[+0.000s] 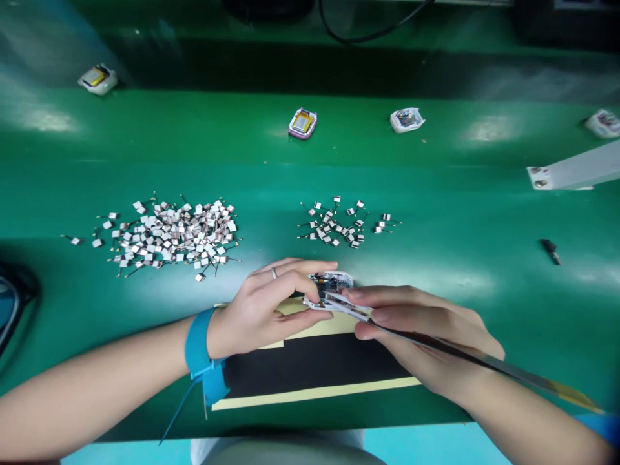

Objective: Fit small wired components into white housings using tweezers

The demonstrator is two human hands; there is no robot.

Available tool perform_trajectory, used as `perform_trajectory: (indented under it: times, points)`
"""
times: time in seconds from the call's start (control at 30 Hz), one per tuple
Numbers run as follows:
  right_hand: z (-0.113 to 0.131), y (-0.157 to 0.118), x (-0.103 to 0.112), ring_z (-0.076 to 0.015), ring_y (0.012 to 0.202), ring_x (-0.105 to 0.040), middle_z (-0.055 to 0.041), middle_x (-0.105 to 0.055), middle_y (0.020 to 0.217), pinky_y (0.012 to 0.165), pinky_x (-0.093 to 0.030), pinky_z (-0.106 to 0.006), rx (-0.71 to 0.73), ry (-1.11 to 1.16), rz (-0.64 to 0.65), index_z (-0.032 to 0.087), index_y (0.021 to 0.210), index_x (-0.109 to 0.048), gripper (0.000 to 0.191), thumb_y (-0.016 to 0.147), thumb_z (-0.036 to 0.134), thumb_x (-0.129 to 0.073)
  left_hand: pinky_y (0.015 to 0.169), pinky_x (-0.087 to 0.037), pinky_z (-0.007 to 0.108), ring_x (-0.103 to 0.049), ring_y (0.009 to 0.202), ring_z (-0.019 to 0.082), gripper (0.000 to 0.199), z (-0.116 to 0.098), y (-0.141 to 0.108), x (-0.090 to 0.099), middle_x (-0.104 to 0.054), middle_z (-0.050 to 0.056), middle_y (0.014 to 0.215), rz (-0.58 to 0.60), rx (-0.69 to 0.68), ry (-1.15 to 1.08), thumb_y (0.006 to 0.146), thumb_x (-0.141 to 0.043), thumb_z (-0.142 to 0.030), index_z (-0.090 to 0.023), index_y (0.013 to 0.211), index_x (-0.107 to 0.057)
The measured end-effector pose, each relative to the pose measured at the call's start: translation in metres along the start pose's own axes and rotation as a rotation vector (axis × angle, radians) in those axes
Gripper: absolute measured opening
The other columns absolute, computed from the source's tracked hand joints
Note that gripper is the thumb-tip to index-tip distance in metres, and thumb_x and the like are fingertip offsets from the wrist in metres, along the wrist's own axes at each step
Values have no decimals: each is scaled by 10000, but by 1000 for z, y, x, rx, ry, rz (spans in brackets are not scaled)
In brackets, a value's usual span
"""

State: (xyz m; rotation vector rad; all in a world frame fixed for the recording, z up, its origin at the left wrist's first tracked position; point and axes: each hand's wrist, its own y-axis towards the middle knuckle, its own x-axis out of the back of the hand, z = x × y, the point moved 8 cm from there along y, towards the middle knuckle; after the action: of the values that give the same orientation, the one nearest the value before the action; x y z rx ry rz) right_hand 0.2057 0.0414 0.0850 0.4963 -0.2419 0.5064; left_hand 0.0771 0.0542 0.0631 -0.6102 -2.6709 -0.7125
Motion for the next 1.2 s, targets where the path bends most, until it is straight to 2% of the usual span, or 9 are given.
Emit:
perform_trajectory:
  times: [0.17, 0.33, 0.43, 0.53, 0.6, 0.8, 1.0, 1.13, 1.2]
  points:
    - [4, -4, 0, -200, 985, -566, -114, -570, 1079, 812, -539, -291, 67, 18, -23, 63, 1011, -552, 381, 683, -118, -620, 826, -480, 246, -573, 1010, 168, 165, 0, 1, 1, -596, 166, 1067, -3, -2, 31, 708, -669, -124, -108, 763, -514]
    - [2, -2, 0, -185, 982, -568, -100, -574, 1074, 821, -532, -278, 40, 24, -22, 89, 1010, -556, 367, 703, -107, -606, 794, -485, 255, -586, 955, 171, 105, -7, 2, 2, -590, 178, 1069, 15, -68, 75, 727, -646, -123, -99, 718, -544]
    - [-2, 1, 4, -174, 914, -598, -104, -610, 989, 785, -542, -261, -8, 75, -73, 88, 949, -576, 285, 714, -66, -625, 792, -488, 272, -585, 933, 180, 68, -8, 1, 2, -579, 191, 1078, 36, -84, 81, 724, -639, -96, -86, 719, -572]
    - [-7, 3, 6, -201, 856, -618, -112, -626, 933, 708, -569, -309, -43, 197, -138, 90, 931, -578, 283, 695, -48, -651, 796, -487, 278, -581, 930, 184, 47, -8, 0, 2, -575, 198, 1079, 45, -96, 79, 724, -633, -83, -77, 723, -586]
    - [-8, 4, 4, -207, 849, -620, -108, -624, 948, 690, -575, -325, -51, 240, -130, 99, 945, -576, 318, 681, -60, -657, 798, -488, 283, -576, 937, 189, 24, -9, 0, 2, -572, 203, 1083, 57, -110, 85, 731, -622, -77, -74, 725, -598]
    - [-10, 0, 3, -201, 886, -607, -64, -627, 968, 747, -559, -339, -48, 200, -98, 121, 974, -593, 328, 706, -64, -635, 774, -503, 288, -587, 900, 185, 19, -9, 3, 2, -578, 191, 1079, 76, -103, 109, 732, -625, -102, -92, 717, -626]
    - [-5, -4, 0, -209, 950, -581, -66, -604, 1033, 786, -541, -345, 4, 158, -51, 122, 1042, -567, 403, 706, -98, -601, 774, -508, 278, -603, 864, 176, 36, -11, 3, 3, -596, 196, 1052, 81, -117, 111, 745, -616, -119, -91, 756, -636]
    - [-8, -6, 7, -202, 912, -596, -43, -605, 1022, 776, -544, -339, -52, 199, -158, 157, 1021, -571, 426, 683, -97, -625, 720, -519, 255, -619, 808, 170, 112, -12, 2, 2, -610, 200, 1019, 76, -135, 88, 705, -669, -162, -74, 749, -615]
    - [-6, -4, 8, -206, 898, -601, -45, -612, 1000, 770, -550, -344, -43, 230, -152, 154, 1020, -566, 433, 678, -104, -621, 708, -520, 231, -623, 783, 155, 123, -12, 3, 3, -624, 190, 991, 65, -122, 90, 707, -668, -177, -76, 740, -605]
